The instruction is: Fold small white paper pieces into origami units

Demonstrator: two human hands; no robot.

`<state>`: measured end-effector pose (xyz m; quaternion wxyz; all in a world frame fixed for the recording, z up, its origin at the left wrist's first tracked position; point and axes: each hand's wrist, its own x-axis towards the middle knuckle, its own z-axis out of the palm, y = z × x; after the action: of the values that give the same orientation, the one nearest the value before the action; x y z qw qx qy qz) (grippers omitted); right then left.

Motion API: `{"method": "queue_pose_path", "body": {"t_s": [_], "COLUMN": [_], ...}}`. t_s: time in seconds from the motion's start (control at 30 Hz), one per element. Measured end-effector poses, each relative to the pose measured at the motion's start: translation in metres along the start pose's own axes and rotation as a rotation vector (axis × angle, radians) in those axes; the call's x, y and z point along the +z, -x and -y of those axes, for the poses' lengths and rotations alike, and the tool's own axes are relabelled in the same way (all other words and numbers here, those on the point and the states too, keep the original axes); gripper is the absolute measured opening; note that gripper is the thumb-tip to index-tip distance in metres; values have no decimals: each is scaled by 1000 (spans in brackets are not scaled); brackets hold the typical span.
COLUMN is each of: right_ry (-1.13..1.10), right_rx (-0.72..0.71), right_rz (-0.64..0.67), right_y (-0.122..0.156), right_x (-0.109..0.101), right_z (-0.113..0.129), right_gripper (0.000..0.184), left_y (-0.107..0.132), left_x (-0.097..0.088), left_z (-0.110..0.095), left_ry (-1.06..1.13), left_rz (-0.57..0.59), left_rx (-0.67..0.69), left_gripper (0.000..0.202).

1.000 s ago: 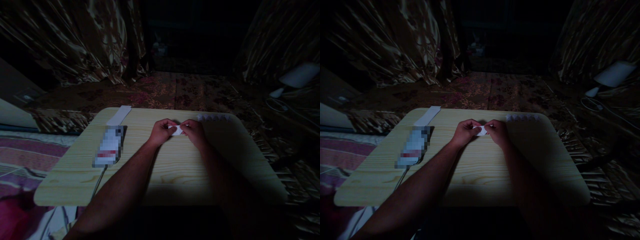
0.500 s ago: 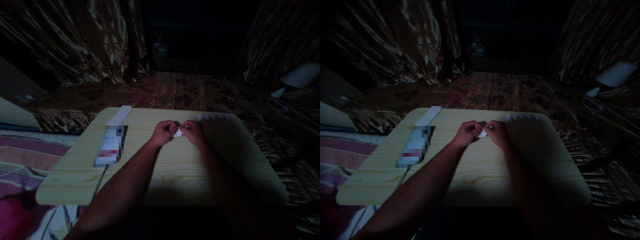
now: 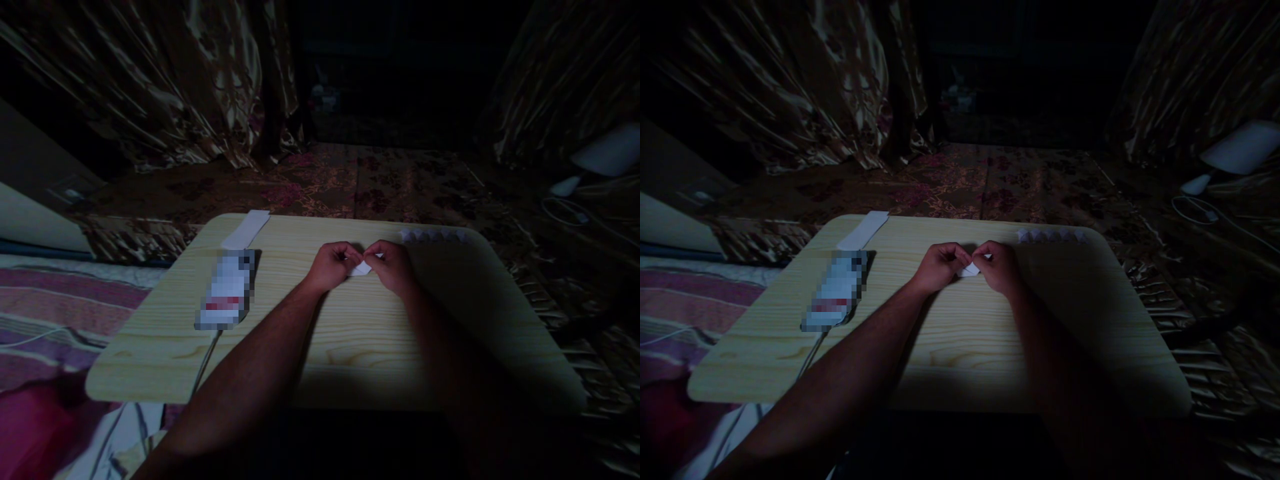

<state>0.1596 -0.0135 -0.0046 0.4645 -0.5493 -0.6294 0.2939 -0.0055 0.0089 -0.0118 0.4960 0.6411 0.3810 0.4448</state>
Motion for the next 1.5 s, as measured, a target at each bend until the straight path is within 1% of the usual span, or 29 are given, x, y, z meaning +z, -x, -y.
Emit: {"method": "queue_pose_path", "body": {"t_s": [0.13,0.3,0.4,0.47,0.63,0.83,0.93,1.03,1.1,1.17,1.33,1.5], "right_ry": [-7,-106,-137,-131,-107,-184,-268,-380,-437,-471,-520,-471], "right_rx": [19,117,94,73,107,70,83,113,137,154,146,141], "right_rz": [-8,-10,-39,-30,-17,-101,-150,-179,-170,-149,-134,-83], "right_y": [-1,-3,-4,-4,-5,-6,-7,-8,-7,-7,-7,-6], "right_x": [-1,-2,-4,-6,-9,-6,-6,-6,-6,-6,-2,2], "right_z": [-1,-1,-3,-3,-4,-11,-11,-8,-5,-4,-5,-5], "right_gripper": [13,22,24,25,28,32,31,30,29,29,28,26], "left_y": [-1,-3,-3,-3,-3,-3,-4,-3,-3,-4,-5,-6], "left_x": [-1,-2,-3,-2,-3,-5,-5,-3,-2,-1,-1,0], "left_z": [2,5,5,4,2,0,-2,-5,-4,-2,2,-1], "left_ry": [-12,-7,-7,1,18,-24,35,113,139,139,145,200], "left_rz": [-24,-92,-117,-128,-145,-151,-167,-141,-123,-134,-207,-280], "left_rx": [1,-4,-20,-26,-40,-12,-30,-55,-61,-60,-59,-37], "left_gripper": [17,19,19,19,25,24,27,33,38,40,36,33]}}
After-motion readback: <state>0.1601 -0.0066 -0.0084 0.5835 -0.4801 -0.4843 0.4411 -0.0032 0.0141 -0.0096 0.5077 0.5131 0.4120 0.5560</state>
